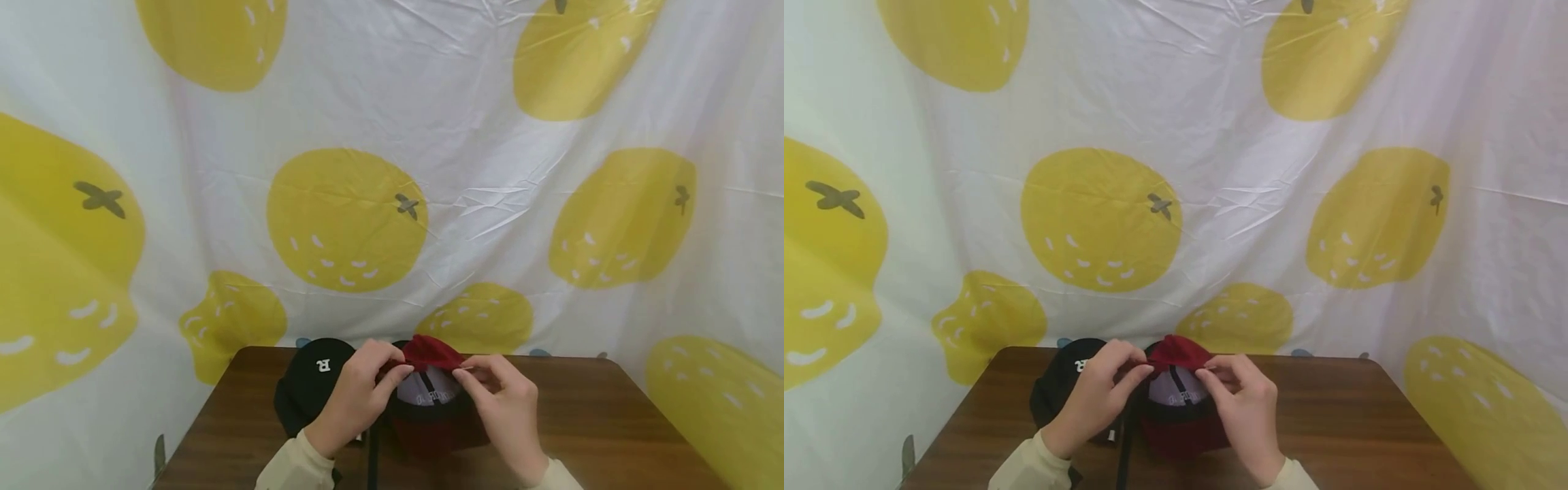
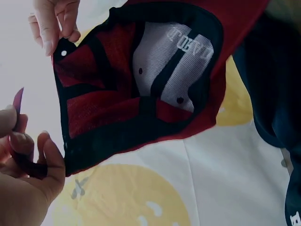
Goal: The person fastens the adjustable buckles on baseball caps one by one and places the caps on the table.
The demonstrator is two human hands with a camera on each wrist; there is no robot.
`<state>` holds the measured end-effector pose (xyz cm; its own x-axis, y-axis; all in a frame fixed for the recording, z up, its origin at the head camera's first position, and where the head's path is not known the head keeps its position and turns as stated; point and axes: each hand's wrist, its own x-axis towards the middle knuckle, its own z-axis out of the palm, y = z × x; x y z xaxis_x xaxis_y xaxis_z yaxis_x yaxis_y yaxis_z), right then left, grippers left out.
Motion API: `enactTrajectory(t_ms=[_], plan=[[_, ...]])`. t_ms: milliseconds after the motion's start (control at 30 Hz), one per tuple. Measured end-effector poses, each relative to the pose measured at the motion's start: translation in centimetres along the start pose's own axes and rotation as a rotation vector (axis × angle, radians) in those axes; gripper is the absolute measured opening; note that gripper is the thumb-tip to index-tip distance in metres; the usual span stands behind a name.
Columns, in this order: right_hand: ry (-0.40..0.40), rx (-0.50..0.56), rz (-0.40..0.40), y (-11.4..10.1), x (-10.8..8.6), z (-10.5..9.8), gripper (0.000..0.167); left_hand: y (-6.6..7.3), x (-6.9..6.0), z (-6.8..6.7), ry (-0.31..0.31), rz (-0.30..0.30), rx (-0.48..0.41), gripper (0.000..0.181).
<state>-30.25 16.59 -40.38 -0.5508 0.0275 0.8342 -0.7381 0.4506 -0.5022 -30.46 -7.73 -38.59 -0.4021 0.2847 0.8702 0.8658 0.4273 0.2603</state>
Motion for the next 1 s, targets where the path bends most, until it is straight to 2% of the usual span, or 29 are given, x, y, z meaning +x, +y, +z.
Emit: enactTrajectory(t_ms=[167,400,533,633,767,900,1000], plan=[[-0.016,0.036,0.105,-0.7,0.0,0.0,0.017,0.0,0.4,-0.2,0.046,-0.039,-0.034,0.004],[-0.086,0.170,0.266,-2.0,0.3,0.4,0.013,-0.3,0.8,-0.6,0.106,-0.198,-0.156,0.004],[-0.121,0.267,0.352,-2.3,0.6,0.3,0.008,-0.4,0.8,-0.7,0.144,-0.233,-0.172,0.004],[-0.160,0.295,0.386,-2.3,0.8,0.1,0.008,-0.4,0.9,-0.7,0.179,-0.241,-0.150,0.003],[-0.205,0.252,0.393,-2.1,1.0,0.0,0.011,-0.2,1.1,-0.7,0.192,-0.275,-0.149,0.004],[-0.213,0.242,0.418,-2.1,1.1,0.0,0.012,-0.1,1.1,-0.8,0.183,-0.317,-0.177,0.006],[-0.203,0.296,0.482,-2.1,1.0,0.2,0.013,-0.1,1.2,-0.9,0.194,-0.346,-0.211,0.006]])
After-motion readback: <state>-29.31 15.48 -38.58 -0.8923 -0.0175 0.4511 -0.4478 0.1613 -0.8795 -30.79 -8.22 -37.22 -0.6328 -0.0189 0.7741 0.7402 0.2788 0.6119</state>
